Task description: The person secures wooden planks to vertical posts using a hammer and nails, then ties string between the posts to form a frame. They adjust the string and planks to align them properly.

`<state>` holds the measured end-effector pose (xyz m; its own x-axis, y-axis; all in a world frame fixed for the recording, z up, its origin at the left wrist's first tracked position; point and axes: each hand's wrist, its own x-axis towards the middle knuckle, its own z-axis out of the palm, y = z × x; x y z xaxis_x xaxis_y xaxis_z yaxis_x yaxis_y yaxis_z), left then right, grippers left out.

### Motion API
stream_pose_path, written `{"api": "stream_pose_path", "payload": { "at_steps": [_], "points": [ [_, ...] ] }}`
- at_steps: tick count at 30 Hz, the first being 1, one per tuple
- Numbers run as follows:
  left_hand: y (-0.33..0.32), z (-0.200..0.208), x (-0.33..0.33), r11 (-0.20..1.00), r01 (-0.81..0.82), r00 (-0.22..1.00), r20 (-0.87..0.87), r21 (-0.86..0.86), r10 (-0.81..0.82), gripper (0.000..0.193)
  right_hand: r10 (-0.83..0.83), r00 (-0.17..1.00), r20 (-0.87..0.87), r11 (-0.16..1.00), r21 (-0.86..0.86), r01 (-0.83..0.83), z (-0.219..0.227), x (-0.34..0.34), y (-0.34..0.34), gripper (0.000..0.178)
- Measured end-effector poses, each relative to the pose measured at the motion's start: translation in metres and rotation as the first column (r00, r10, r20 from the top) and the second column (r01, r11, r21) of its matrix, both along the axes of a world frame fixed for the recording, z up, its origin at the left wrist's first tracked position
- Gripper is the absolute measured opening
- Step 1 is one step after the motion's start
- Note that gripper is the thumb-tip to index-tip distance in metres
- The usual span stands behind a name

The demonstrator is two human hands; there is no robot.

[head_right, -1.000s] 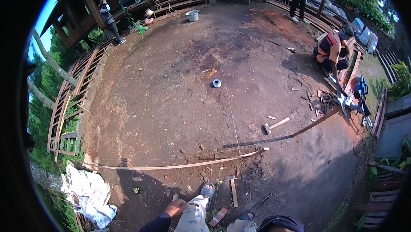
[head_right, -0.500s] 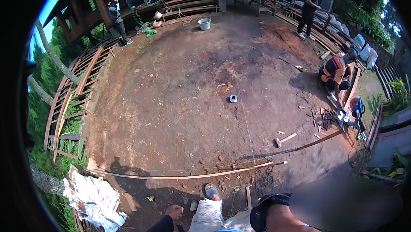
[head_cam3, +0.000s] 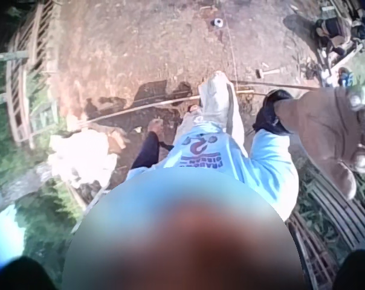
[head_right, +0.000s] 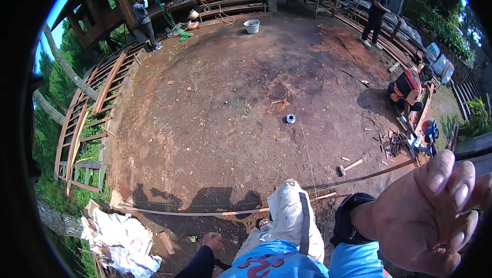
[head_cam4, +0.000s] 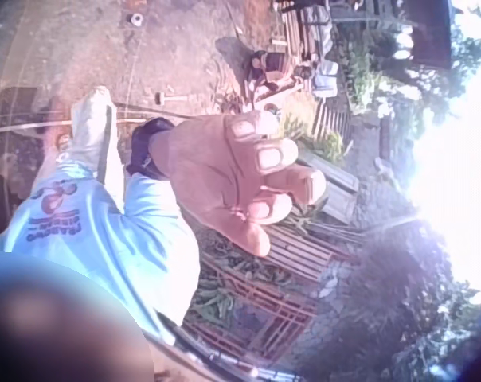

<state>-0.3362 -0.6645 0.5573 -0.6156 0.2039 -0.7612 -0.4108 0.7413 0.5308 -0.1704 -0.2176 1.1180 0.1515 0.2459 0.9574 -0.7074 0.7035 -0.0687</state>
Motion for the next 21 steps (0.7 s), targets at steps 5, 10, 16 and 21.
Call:
{"api": "stream_pose_path", "payload": {
  "at_steps": [5,10,16,21],
  "points": [
    [-0.036,-0.063,-0.03,0.997,-0.025,0.993,-0.115,-0.078,0.016,0.026,0.243,0.907,0.343,0.935,-0.333,-0.124,-0.098,-0.093,0.037,0.067],
    [-0.048,-0.088,-0.077,0.984,-0.17,0.984,-0.063,-0.05,0.166,0.021,0.289,0.599,0.746,0.922,-0.385,0.034,-0.175,-0.179,0.075,0.046],
    [0.053,-0.053,-0.21,0.932,-0.354,0.903,0.233,-0.074,0.362,0.024,0.159,0.121,0.98,0.987,-0.161,0.002,-0.242,-0.336,0.122,0.039],
    [0.157,0.021,-0.303,0.945,-0.268,0.958,-0.047,0.185,0.281,0.028,0.106,-0.068,0.992,0.967,-0.119,-0.227,-0.25,-0.415,0.133,0.048]
  ]
}}
